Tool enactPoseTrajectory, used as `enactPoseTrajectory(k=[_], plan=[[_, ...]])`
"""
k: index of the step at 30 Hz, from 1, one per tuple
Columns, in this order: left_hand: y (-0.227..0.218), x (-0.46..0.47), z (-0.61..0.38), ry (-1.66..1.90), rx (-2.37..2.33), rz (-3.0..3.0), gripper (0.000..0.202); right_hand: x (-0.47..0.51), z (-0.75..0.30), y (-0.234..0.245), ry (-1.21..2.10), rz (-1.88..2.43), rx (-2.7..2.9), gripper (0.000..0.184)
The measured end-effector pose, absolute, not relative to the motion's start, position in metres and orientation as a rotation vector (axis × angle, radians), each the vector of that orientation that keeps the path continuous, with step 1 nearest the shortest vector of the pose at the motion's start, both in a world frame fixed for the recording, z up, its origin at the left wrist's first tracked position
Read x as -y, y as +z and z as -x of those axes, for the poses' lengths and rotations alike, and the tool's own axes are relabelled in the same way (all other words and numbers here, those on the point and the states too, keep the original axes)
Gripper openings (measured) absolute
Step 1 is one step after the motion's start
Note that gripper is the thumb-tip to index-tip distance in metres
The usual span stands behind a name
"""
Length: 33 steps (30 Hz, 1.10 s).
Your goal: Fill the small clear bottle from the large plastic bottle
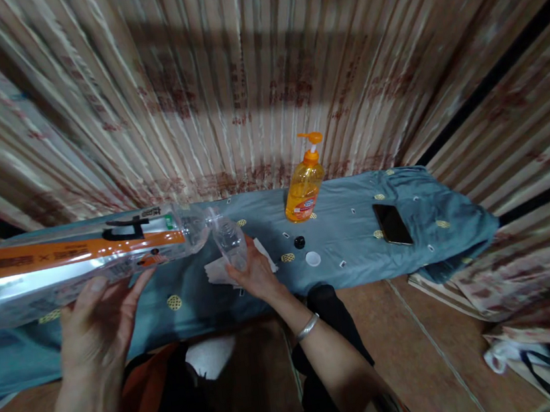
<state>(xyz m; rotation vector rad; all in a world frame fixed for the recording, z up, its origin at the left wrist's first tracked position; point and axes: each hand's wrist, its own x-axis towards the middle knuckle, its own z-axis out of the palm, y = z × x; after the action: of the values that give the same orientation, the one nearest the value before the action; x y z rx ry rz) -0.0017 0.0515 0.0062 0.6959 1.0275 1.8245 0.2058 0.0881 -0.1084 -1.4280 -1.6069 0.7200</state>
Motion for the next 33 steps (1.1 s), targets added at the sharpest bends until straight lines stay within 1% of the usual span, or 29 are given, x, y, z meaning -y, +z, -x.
enactPoseTrajectory(k=[6, 12, 17, 27, 33], plan=[[0.0058, -0.0525, 0.0013, 1.839, -1.047, -0.676, 0.037, -0.0879, -0.2062, -0.1082, 0.702, 1.454, 1.604, 0.073], [0.0032, -0.0532, 0.0030, 1.840, -1.037, -0.682, 0.034, -0.0881, -0.2063, -0.1107, 0.709, 1.448, 1.593, 0.077], [0.0008, -0.0541, 0.0039, 1.834, -1.020, -0.677, 0.033, -0.0891, -0.2066, -0.1116, 0.726, 1.426, 1.586, 0.076], [0.0018, -0.0548, 0.0030, 1.832, -1.002, -0.625, 0.044, -0.0891, -0.2066, -0.1124, 0.716, 1.453, 1.598, 0.076], [0.0031, -0.0554, 0.0018, 1.845, -1.008, -0.608, 0.044, -0.0880, -0.2060, -0.1114, 0.715, 1.434, 1.570, 0.073]])
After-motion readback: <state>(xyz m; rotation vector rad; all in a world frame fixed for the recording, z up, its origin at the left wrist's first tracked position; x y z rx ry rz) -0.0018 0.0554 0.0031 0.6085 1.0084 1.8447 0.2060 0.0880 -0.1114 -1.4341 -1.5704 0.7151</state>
